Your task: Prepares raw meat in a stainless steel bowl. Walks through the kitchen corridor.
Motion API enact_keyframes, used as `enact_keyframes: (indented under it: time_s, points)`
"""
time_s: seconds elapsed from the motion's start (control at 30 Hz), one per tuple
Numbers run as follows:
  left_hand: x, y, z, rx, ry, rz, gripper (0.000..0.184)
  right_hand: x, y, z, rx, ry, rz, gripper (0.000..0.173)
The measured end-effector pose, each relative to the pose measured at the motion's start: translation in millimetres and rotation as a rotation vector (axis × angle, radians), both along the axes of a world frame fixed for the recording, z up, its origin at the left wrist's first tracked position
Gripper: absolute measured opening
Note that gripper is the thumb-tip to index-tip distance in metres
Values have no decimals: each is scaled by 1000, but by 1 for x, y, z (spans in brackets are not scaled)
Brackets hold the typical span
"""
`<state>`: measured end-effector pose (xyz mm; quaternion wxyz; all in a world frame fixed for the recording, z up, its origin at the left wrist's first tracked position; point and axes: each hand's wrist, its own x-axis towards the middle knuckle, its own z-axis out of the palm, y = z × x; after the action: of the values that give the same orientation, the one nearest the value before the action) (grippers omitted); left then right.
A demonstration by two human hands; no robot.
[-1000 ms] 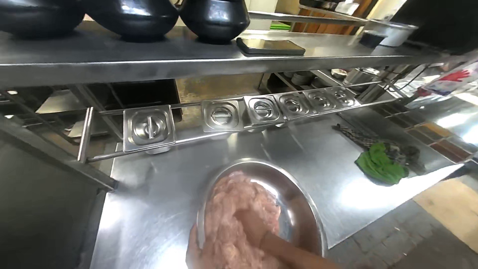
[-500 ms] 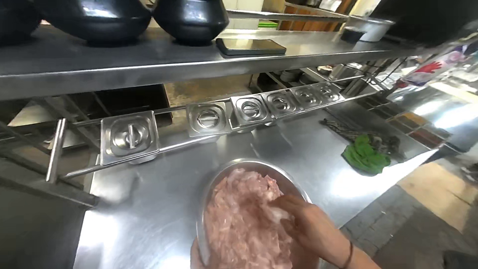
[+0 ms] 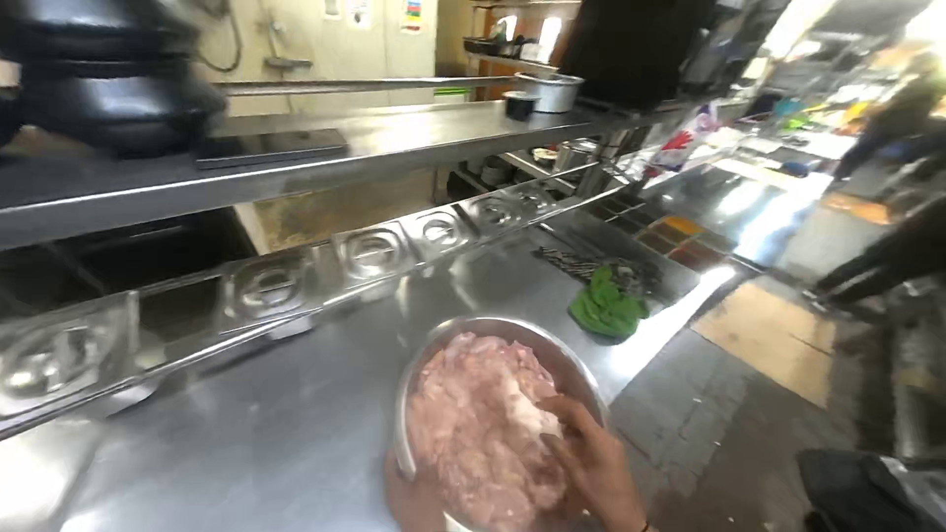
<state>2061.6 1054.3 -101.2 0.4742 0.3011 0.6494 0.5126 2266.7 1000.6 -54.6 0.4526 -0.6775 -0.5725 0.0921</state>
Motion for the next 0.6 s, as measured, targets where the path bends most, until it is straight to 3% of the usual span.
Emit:
enact_keyframes:
  time_s: [0.17,0.43,0.5,0.6]
  points:
    - [101,22,-13,54,39,63,56,89,-22,-10,242,28,10,20]
    - [230,52,-25,64,205,80,68,208,-62,-4,216,154,-4,24]
    - [244,56,-24,137,372,54,78,237,-79,-10,181,232,-64,24]
    - [255,52,-21,474,745,-34,80,288,-103,-36,121,373,-152,27]
